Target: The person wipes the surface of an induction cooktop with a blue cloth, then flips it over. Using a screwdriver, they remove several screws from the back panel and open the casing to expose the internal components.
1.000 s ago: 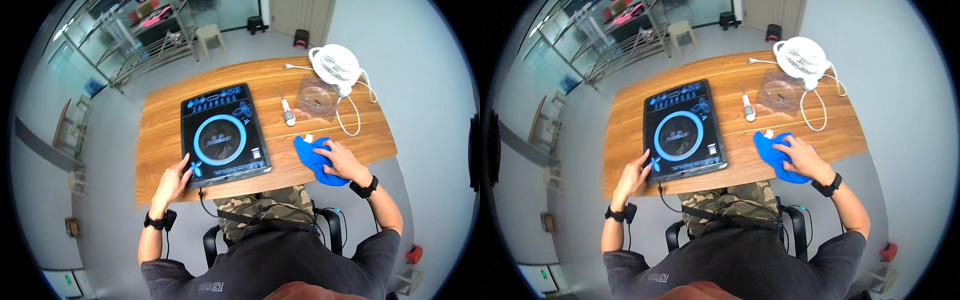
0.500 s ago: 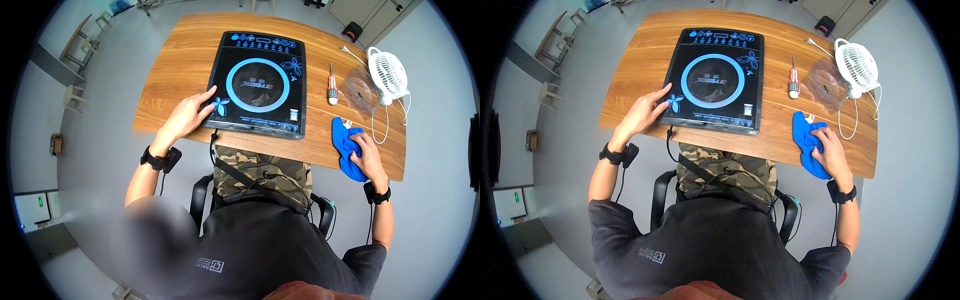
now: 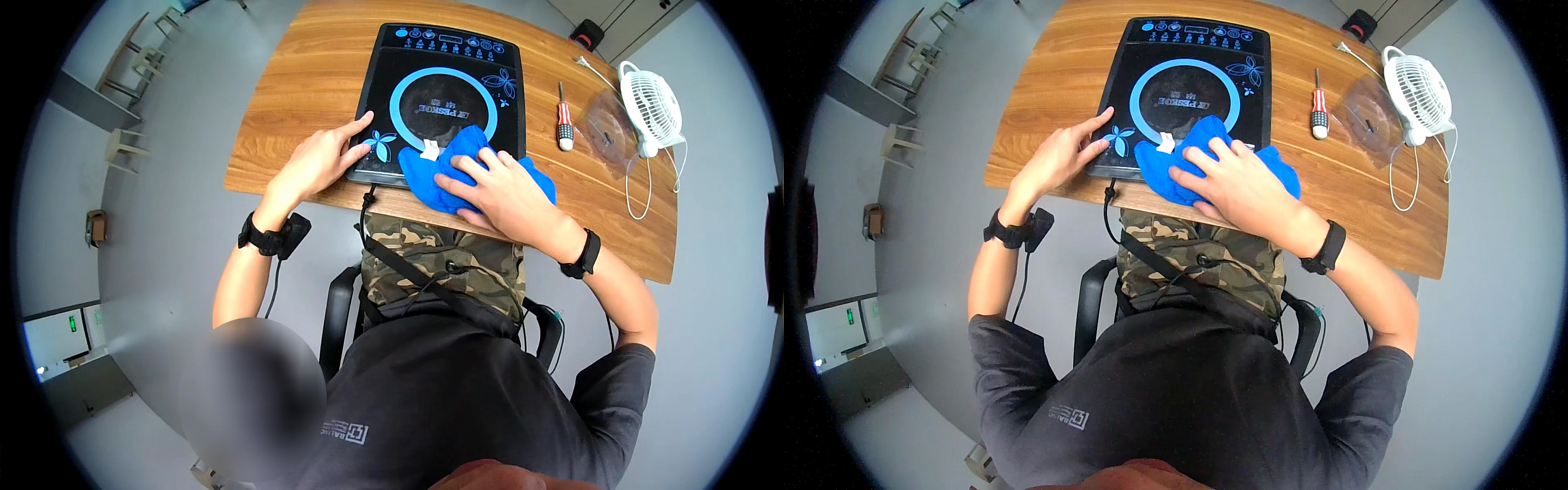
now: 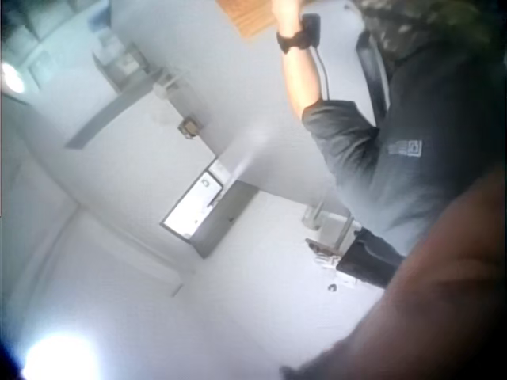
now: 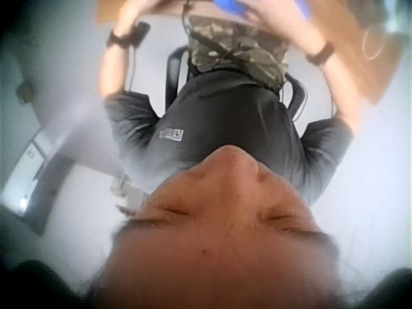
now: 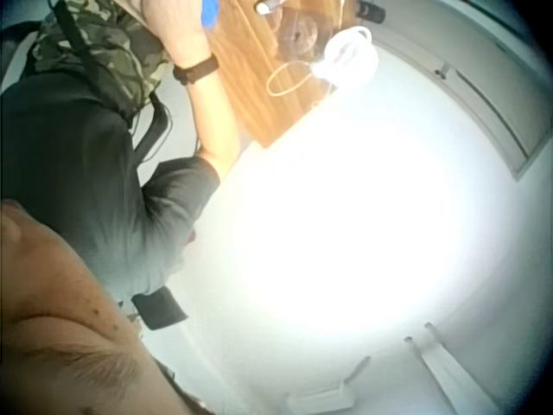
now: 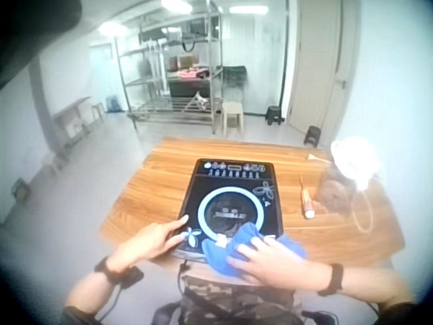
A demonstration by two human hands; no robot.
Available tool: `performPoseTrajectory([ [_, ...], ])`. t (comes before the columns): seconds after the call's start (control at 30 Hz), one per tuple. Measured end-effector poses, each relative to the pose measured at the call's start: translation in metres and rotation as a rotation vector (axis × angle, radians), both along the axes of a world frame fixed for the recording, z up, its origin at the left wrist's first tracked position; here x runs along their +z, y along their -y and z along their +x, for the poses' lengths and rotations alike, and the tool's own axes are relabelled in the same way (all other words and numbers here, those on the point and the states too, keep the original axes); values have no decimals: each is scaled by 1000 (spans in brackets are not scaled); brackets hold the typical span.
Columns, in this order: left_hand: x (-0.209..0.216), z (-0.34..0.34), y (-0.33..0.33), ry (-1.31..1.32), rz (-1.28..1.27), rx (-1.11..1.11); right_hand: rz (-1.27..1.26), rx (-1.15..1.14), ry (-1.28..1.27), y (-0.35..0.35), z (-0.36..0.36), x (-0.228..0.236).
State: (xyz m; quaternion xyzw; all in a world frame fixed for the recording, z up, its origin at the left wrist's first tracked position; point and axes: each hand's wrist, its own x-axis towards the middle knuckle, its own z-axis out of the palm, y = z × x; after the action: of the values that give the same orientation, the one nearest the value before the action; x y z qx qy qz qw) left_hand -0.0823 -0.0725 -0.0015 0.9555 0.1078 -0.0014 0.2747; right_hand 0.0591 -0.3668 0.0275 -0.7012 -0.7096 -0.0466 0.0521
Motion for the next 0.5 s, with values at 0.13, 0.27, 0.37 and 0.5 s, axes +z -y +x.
performPoseTrajectory([
  [0.13,11,6,1,-59,43,-4,-14,-44,36,-6,-4,-7],
  [0.27,19,6,3,-70,117,-7,-52,-89,-25,-3,-7,-7],
  [0.37,15,7,-1,-60,169,3,-35,-93,-59,4,-3,-5],
  [0.5,23,12,0,-109,170,11,-50,-145,-82,29,2,-4],
])
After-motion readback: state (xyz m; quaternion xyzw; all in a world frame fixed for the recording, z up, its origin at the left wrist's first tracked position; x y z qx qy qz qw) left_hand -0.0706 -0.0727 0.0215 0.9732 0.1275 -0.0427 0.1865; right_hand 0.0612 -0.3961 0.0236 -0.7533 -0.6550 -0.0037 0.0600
